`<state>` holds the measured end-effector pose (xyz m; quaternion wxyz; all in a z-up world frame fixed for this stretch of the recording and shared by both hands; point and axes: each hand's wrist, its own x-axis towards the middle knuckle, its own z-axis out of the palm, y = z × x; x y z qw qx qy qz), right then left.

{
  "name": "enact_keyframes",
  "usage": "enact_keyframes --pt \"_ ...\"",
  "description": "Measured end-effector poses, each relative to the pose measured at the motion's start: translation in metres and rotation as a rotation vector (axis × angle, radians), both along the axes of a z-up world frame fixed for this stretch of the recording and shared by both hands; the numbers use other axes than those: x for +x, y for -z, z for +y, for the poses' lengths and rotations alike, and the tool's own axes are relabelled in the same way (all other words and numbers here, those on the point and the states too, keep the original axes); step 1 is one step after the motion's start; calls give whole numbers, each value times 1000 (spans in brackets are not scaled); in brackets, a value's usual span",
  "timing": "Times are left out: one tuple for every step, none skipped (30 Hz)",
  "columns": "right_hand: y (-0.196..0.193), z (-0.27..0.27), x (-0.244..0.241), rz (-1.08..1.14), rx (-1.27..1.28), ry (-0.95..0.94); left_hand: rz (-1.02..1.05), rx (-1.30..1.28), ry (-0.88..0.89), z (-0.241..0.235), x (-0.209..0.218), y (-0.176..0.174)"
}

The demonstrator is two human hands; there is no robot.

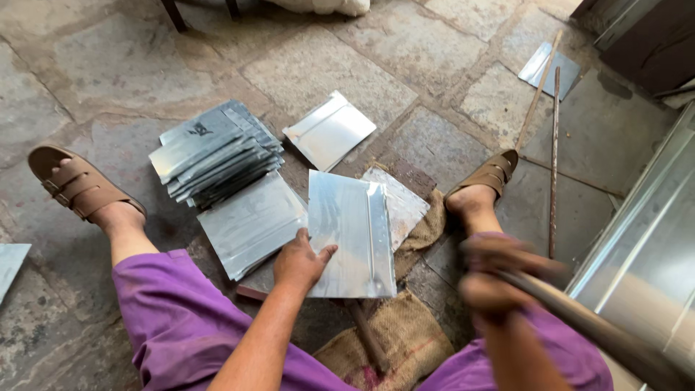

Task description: The person uses a hammer to flatten and straighten small square metal sheets while sitting on the floor. They handle the sheets one by one, striking the edges and surfaces on a wooden block.

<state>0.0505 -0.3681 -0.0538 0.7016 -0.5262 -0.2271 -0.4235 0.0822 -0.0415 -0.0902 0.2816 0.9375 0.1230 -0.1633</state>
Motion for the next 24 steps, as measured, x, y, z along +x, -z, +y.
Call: enact_keyframes --pt "26 15 -6 330 -316 130 8 -1 0 1 1 1" --pt "46 28 -15 658 -636 255 -29 -1 -3 2 -1 2" --pt "57 33 -17 980 -957 380 -74 -2 0 2 0 2" --pt "60 33 -17 1118 -963 369 -118 -3 3 1 1 2" --pt "56 33 -13 1251 -965 353 -101 3 13 1 3 1" --pt "48 33 -9 1385 -963 336 -84 9 23 1 5 1" --pt "38 30 -10 1307 -916 359 -49 19 32 2 -1 4" --pt "23 22 -9 1230 -868 383 -50 27 26 3 -6 8" --pt "4 15 -4 1143 -819 415 -61 31 21 3 -3 10" --pt "-15 10 -7 1096 -703 385 -73 36 17 3 0 13" --pt "-33 7 -12 1049 -595 350 -106 3 -20 3 -2 19" --pt "-53 1 -10 747 -591 408 -140 -29 -58 2 -5 25" --pt "-70 -1 -10 471 -304 211 -175 -63 -88 0 -6 32" --pt "-86 -6 -15 344 -298 228 -175 -100 -135 -3 -7 39" --pt "-100 -11 -21 214 -289 241 -179 -135 -183 -5 -6 45" --pt "-104 -8 -17 115 -259 279 -182 -169 -230 -6 -4 48" --pt "-103 -8 -14 17 -235 320 -174 -183 -235 -6 -4 50" --pt "-93 -6 -10 -77 -216 350 -167 -196 -240 -7 -4 51" --pt "-74 2 -9 -57 -227 355 -158 -209 -251 -7 -6 50" --pt "-51 11 -4 11 -268 355 -175 -232 -261 -8 -7 47" --pt "-25 22 -1 109 -332 347 -192 -253 -266 -9 -8 44" --pt "-3 33 -2 357 -524 359 -209 -275 -271 -10 -10 41" --pt "13 39 -2 592 -732 370 -214 -271 -267 -11 -9 36" --pt "23 45 0 792 -908 353 -219 -267 -264 -11 -9 32"
